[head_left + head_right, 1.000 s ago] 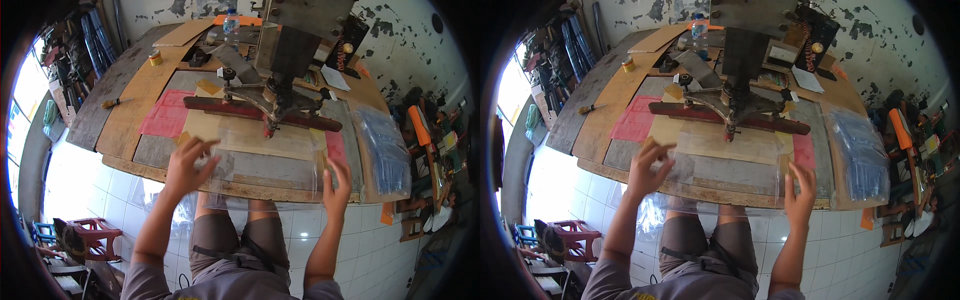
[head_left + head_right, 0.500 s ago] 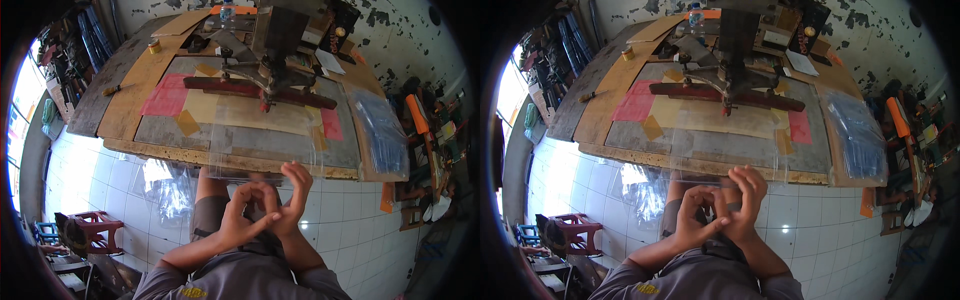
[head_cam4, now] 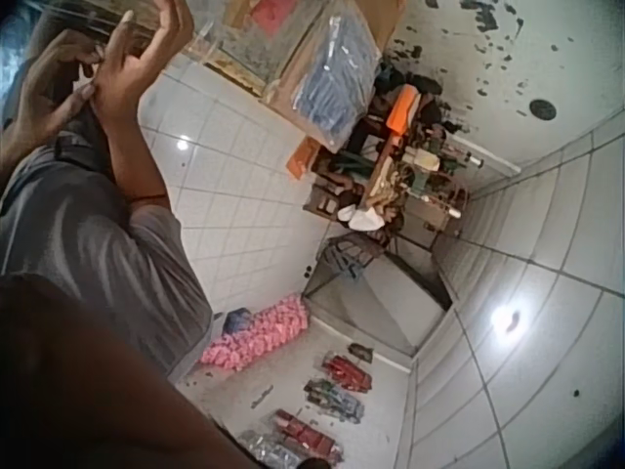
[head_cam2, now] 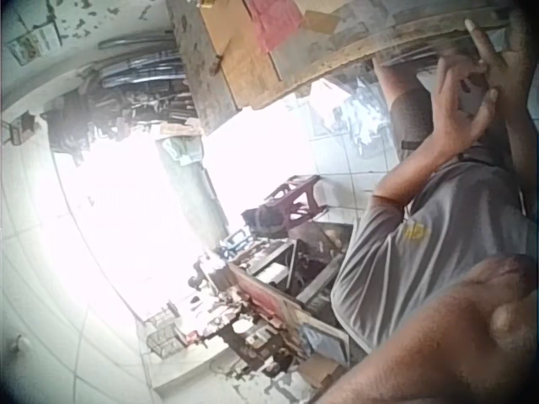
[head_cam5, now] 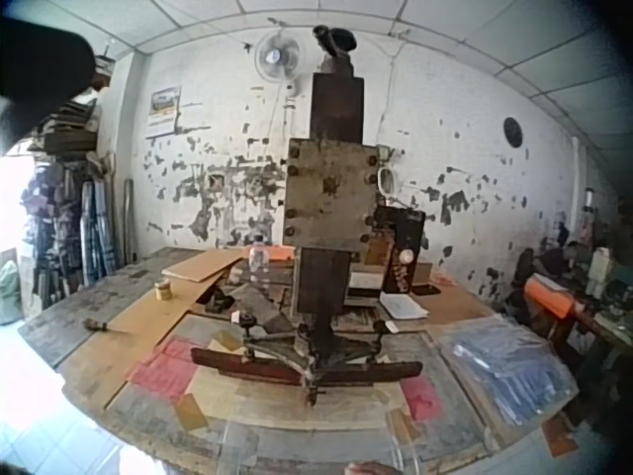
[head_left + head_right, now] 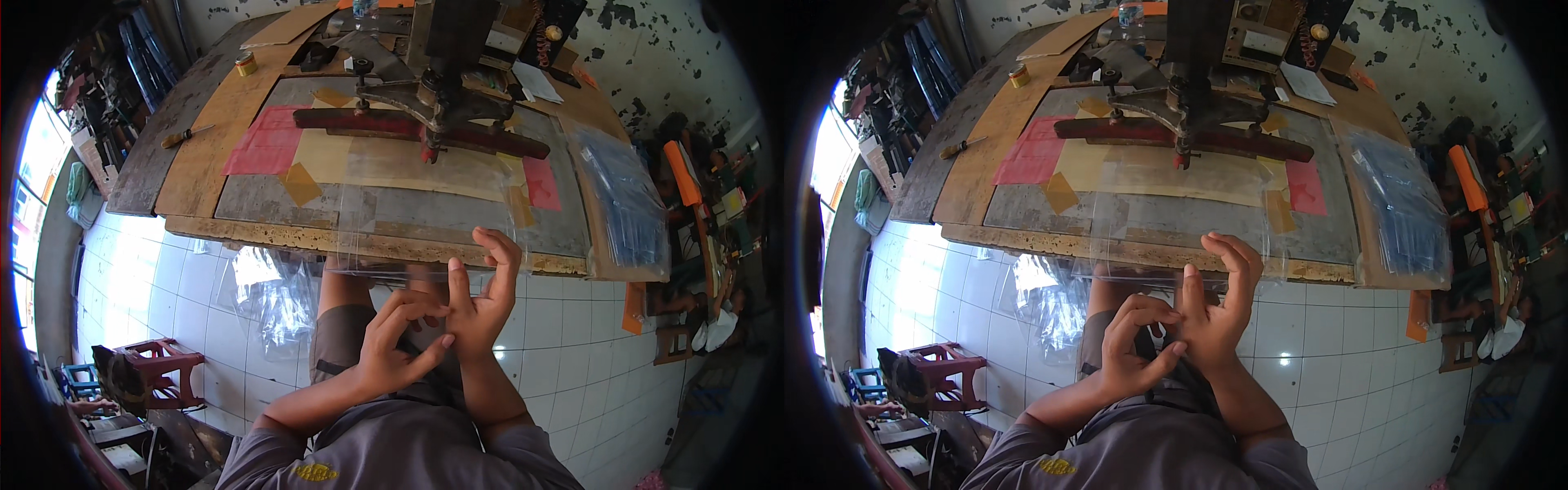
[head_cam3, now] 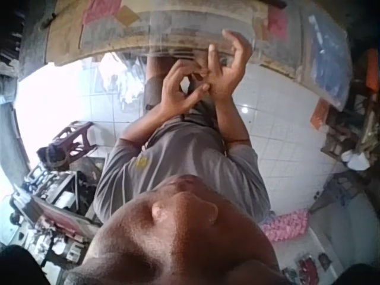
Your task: The person places a plastic sheet onto a heat-sealing machine, aligns it, and presses the machine head down to seal the edges.
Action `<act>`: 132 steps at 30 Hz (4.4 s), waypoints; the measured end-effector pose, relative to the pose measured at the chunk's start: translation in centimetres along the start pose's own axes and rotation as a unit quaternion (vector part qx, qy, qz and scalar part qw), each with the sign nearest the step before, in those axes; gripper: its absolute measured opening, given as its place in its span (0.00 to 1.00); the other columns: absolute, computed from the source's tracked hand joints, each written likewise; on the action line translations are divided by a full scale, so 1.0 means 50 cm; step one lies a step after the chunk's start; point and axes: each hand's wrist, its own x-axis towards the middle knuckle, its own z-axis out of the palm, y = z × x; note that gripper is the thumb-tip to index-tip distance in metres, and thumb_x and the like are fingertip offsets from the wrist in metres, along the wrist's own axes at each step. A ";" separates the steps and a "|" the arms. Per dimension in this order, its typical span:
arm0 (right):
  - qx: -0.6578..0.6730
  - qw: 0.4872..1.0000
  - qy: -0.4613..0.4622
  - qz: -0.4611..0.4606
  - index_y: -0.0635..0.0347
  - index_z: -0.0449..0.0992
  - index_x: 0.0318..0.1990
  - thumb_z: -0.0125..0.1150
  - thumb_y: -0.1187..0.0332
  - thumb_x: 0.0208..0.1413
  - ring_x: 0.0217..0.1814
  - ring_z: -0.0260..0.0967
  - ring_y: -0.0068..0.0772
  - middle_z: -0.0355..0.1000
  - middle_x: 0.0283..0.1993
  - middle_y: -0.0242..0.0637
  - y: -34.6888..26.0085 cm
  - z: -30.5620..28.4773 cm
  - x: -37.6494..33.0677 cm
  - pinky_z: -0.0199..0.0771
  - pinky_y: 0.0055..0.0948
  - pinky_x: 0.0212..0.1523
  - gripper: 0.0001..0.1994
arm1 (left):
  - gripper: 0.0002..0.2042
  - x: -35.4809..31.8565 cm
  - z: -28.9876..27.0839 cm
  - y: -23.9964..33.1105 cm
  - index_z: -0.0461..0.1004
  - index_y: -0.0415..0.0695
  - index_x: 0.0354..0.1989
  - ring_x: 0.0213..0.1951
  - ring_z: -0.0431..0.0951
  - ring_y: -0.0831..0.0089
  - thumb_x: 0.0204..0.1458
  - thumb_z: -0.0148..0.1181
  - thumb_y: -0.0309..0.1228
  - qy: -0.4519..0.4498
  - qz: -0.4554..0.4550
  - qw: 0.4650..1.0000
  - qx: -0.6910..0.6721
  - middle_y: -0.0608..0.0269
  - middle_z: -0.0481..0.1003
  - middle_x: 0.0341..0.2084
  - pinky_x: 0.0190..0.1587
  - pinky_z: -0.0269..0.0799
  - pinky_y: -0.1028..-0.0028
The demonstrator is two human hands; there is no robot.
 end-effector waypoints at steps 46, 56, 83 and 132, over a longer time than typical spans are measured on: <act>0.042 0.999 -0.009 -0.010 0.58 0.77 0.47 0.67 0.80 0.55 0.62 0.67 0.43 0.71 0.55 0.40 0.006 -0.031 -0.066 0.68 0.46 0.64 0.13 | 0.15 -0.049 0.012 -0.059 0.83 0.49 0.46 0.31 0.80 0.77 0.49 0.75 0.34 -0.035 0.331 0.921 0.204 0.70 0.75 0.35 0.32 0.69 0.76; 0.023 1.000 -0.011 -0.014 0.59 0.77 0.47 0.68 0.80 0.55 0.61 0.67 0.43 0.71 0.55 0.40 0.013 -0.033 -0.060 0.68 0.46 0.65 0.12 | 0.17 -0.049 0.021 -0.072 0.80 0.47 0.46 0.31 0.78 0.75 0.48 0.76 0.34 -0.043 0.324 0.924 0.198 0.68 0.74 0.35 0.32 0.70 0.74; -0.275 0.949 0.155 -0.019 0.60 0.78 0.48 0.61 0.69 0.68 0.53 0.73 0.42 0.78 0.47 0.37 0.341 -0.201 0.105 0.70 0.43 0.57 0.07 | 0.04 0.197 -0.338 -0.240 0.80 0.37 0.39 0.34 0.78 0.70 0.61 0.65 0.25 0.229 -0.062 0.907 0.349 0.61 0.81 0.35 0.38 0.71 0.70; 0.077 0.985 -0.096 0.124 0.63 0.75 0.45 0.58 0.62 0.74 0.39 0.67 0.16 0.72 0.37 0.25 0.307 -0.172 0.108 0.69 0.23 0.44 0.12 | 0.17 0.199 -0.341 -0.206 0.82 0.42 0.50 0.58 0.76 0.54 0.60 0.65 0.41 0.040 -0.005 0.925 0.378 0.56 0.81 0.51 0.64 0.63 0.57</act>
